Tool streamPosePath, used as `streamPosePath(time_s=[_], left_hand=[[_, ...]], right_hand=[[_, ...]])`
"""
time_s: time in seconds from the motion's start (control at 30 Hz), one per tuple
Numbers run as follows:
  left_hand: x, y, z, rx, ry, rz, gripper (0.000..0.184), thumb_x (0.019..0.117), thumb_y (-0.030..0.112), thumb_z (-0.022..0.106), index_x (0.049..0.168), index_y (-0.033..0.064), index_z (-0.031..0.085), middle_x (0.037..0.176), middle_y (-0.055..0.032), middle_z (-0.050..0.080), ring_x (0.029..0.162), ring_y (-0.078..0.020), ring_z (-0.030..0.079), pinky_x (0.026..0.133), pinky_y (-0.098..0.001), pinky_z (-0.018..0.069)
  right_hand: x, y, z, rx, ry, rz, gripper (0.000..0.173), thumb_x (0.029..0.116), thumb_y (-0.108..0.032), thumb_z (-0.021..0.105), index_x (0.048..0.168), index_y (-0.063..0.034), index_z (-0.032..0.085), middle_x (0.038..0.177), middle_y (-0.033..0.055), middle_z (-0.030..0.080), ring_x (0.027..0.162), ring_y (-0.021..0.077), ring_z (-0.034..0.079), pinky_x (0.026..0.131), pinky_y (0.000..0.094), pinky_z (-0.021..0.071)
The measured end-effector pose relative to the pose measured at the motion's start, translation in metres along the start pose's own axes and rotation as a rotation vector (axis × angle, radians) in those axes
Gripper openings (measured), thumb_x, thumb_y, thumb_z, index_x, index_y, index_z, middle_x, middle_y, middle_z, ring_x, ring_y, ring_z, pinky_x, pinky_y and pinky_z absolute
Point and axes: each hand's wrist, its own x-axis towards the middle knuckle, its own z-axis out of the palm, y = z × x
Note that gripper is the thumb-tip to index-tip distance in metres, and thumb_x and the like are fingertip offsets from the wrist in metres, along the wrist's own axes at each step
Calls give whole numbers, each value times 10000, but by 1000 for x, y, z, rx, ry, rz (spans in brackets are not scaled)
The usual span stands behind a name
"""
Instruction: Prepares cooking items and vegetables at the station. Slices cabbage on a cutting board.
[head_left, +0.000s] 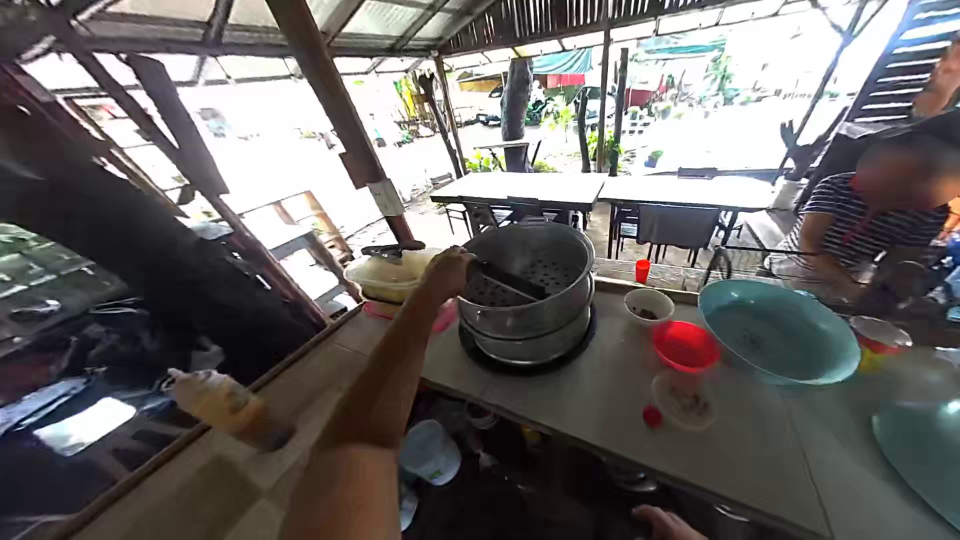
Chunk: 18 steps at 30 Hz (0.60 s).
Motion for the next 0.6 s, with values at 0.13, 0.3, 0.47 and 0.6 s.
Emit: streamPosePath(time_s=[0.13, 0.3, 0.47, 0.6], left_hand=[[67, -25, 34, 243, -287, -82, 461, 953, 18, 634, 1410, 73, 611, 1486, -222, 523, 1426, -427, 429, 1173, -632, 309], [92, -35, 71, 357, -399, -89, 394, 996, 52, 597, 1388, 74, 614, 1395, -195, 611, 1359, -398, 522, 1181, -626, 311], [84, -51, 96, 307, -195, 52, 359, 973, 72, 676, 1314, -12, 607, 1268, -340, 607, 1178, -572, 579, 938, -754, 461], [98, -46, 81, 214, -170, 55, 356, 1090, 147, 480, 1393, -26, 550, 1400, -380, 506, 1324, -626, 433, 1044, -813, 307]], right_hand=[[31, -6, -46, 65, 277, -132, 350, 1026, -202, 602, 1260, 51, 666, 1009, 234, 727, 905, 385, 721, 839, 551, 583], [45, 6, -80, 72, 355, -162, 317, 1018, -168, 606, 1232, 52, 686, 969, 221, 725, 809, 342, 717, 764, 504, 598], [42, 17, -110, -33, 418, -171, 293, 1024, -218, 574, 1183, -18, 718, 957, 163, 721, 816, 303, 715, 751, 478, 604], [32, 46, -143, 27, 531, -33, 330, 1052, -252, 546, 1206, -16, 717, 930, 161, 724, 775, 265, 699, 737, 428, 596]])
